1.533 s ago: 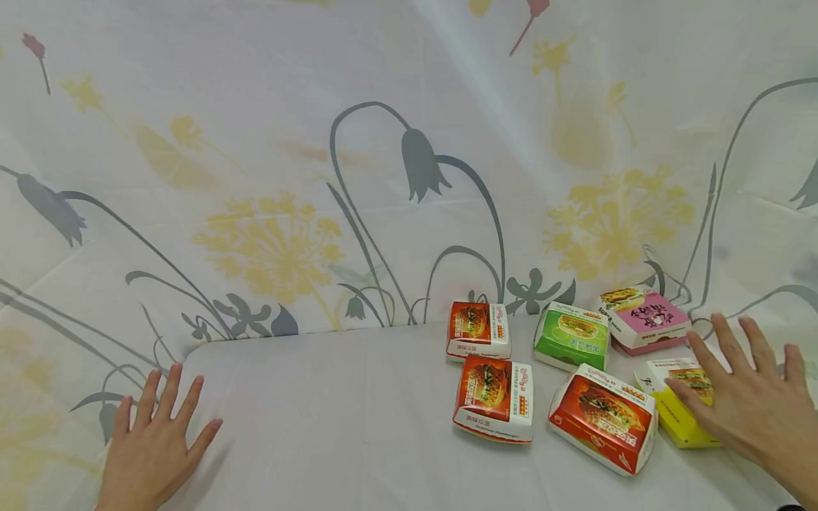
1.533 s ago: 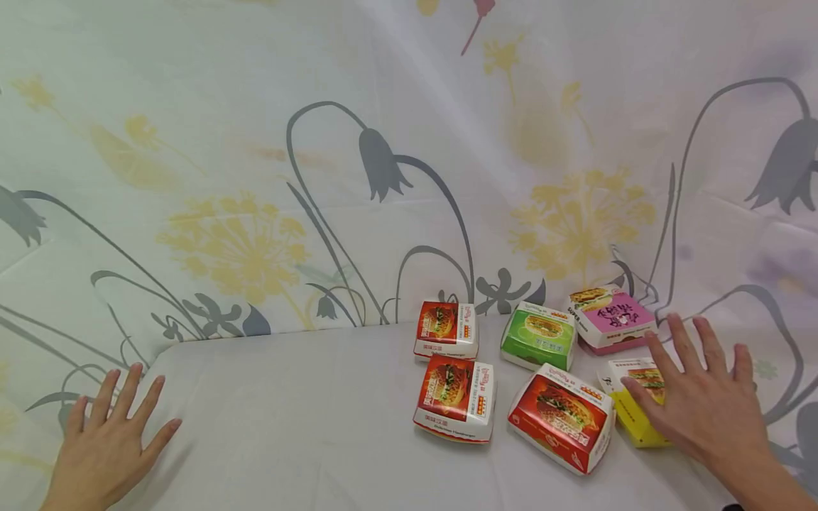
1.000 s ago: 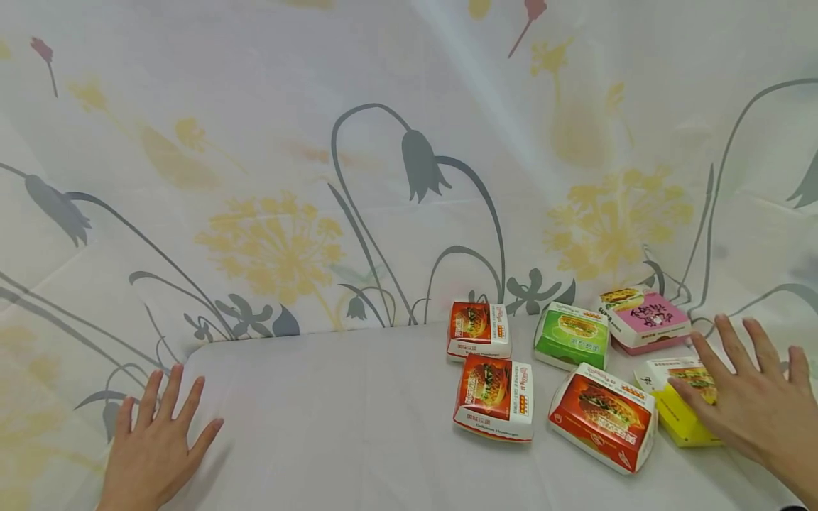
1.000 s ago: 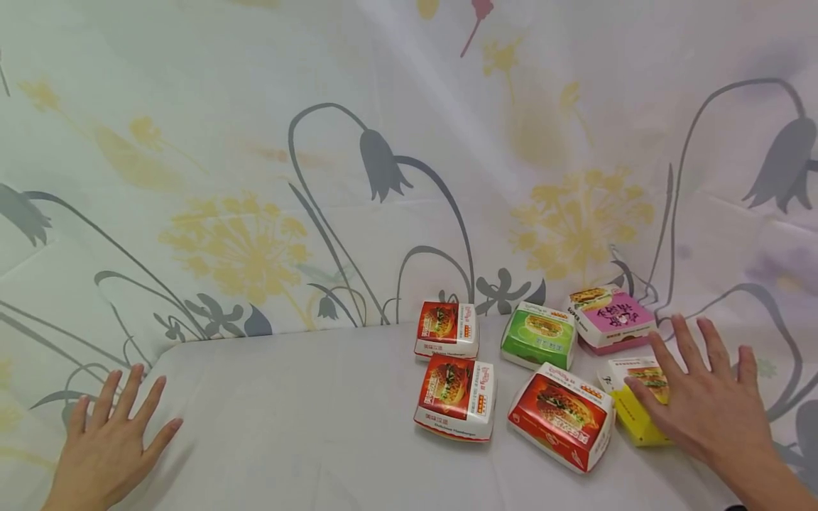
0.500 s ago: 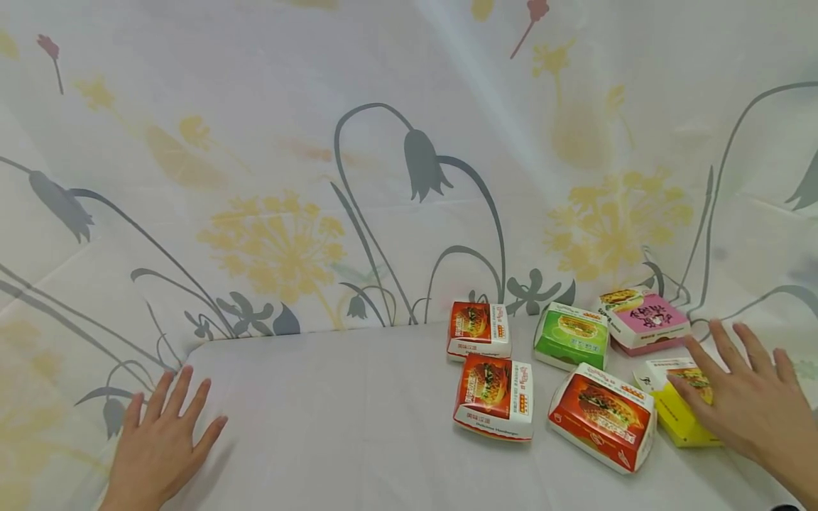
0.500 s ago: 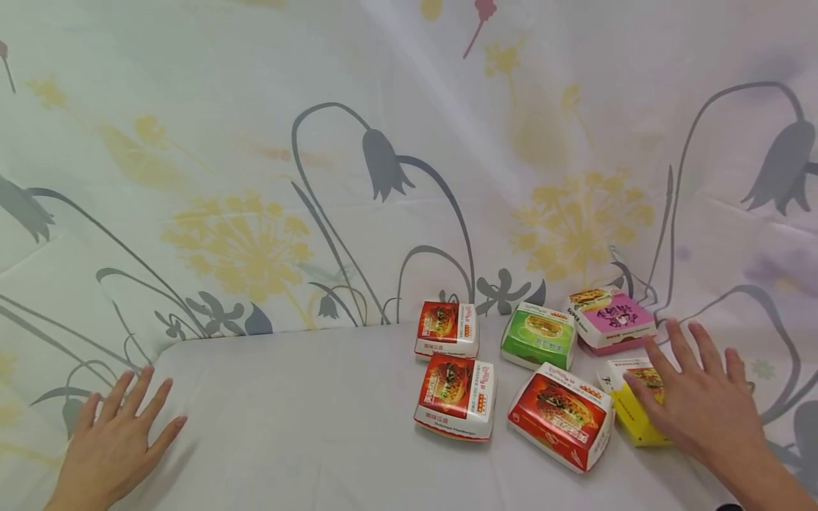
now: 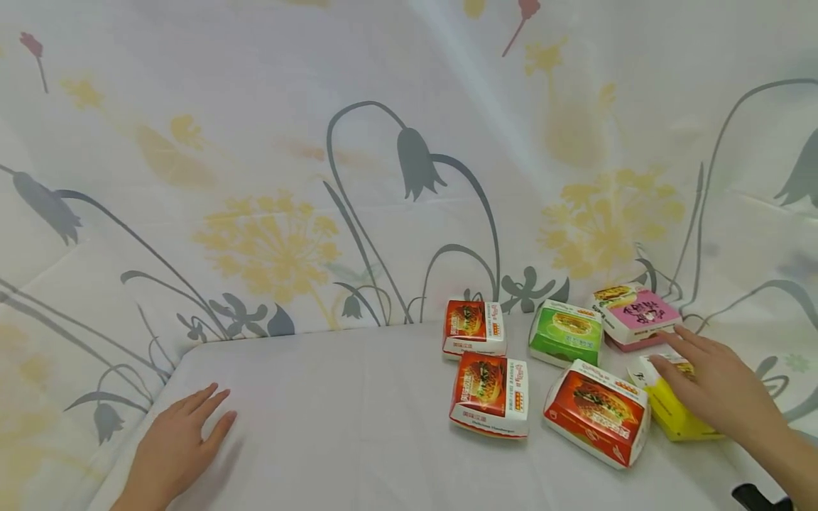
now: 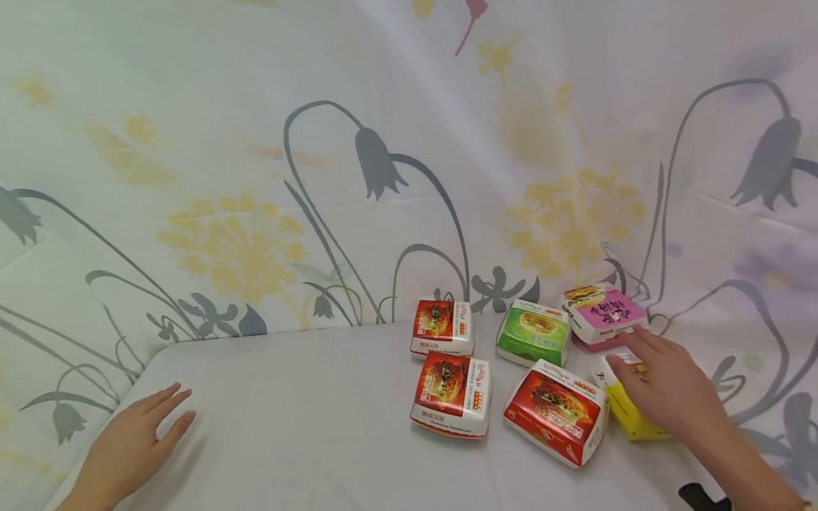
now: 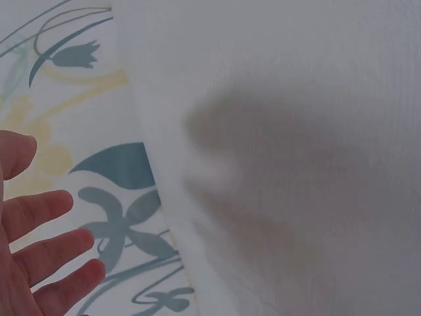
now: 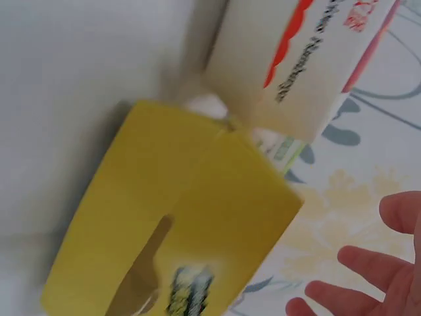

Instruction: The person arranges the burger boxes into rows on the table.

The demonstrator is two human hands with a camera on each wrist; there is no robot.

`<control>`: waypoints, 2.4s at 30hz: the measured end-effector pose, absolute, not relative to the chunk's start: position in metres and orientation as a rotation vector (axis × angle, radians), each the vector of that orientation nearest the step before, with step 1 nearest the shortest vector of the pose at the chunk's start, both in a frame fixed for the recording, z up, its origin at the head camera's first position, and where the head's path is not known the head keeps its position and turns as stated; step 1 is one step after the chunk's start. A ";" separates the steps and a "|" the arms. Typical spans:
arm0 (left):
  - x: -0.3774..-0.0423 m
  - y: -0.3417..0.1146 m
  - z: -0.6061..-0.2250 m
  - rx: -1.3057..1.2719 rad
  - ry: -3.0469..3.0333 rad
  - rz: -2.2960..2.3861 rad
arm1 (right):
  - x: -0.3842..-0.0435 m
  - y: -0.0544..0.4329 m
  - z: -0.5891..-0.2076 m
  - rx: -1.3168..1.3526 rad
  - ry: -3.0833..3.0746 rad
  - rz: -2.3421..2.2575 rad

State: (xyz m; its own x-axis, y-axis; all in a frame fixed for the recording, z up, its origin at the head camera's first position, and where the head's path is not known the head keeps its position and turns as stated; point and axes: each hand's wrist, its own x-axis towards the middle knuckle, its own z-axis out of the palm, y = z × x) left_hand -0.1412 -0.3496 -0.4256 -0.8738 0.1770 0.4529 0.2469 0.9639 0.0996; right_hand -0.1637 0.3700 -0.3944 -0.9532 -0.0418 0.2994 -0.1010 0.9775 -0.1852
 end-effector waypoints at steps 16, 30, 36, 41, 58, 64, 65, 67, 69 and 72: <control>-0.152 -0.311 -0.432 -0.208 -2.778 -0.825 | -0.183 0.313 -0.364 0.279 -2.828 0.620; -0.161 -0.285 -0.438 -0.253 -2.752 -1.051 | -0.225 0.265 -0.349 0.429 -2.855 0.761; -0.167 -0.274 -0.439 -0.301 -2.733 -1.165 | -0.244 0.254 -0.352 0.524 -2.873 0.928; -0.169 -0.267 -0.439 -0.314 -2.732 -1.214 | -0.257 0.247 -0.355 0.543 -2.910 1.024; -0.182 -0.249 -0.441 -0.388 -2.682 -1.436 | -0.305 0.219 -0.375 0.646 -2.988 1.310; -0.185 -0.244 -0.442 -0.384 -2.693 -1.509 | -0.316 0.215 -0.382 0.638 -3.017 1.311; -0.185 -0.244 -0.443 -0.394 -2.692 -1.519 | -0.317 0.215 -0.383 0.631 -3.023 1.307; -0.186 -0.243 -0.445 -0.410 -2.688 -1.543 | -0.319 0.214 -0.385 0.611 -3.033 1.308; -0.186 -0.243 -0.445 -0.434 -2.686 -1.547 | -0.322 0.213 -0.387 0.582 -3.040 1.330; -0.187 -0.241 -0.445 -0.453 -2.688 -1.545 | -0.324 0.212 -0.388 0.573 -3.052 1.336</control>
State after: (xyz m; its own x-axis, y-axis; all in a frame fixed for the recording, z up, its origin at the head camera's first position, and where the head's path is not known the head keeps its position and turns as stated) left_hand -0.1870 -0.2411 -0.4453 -0.9582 0.2437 0.1500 0.2523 0.4720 0.8448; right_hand -0.3240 0.2117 -0.3885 -0.9149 -0.3954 -0.0816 -0.2083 0.6356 -0.7434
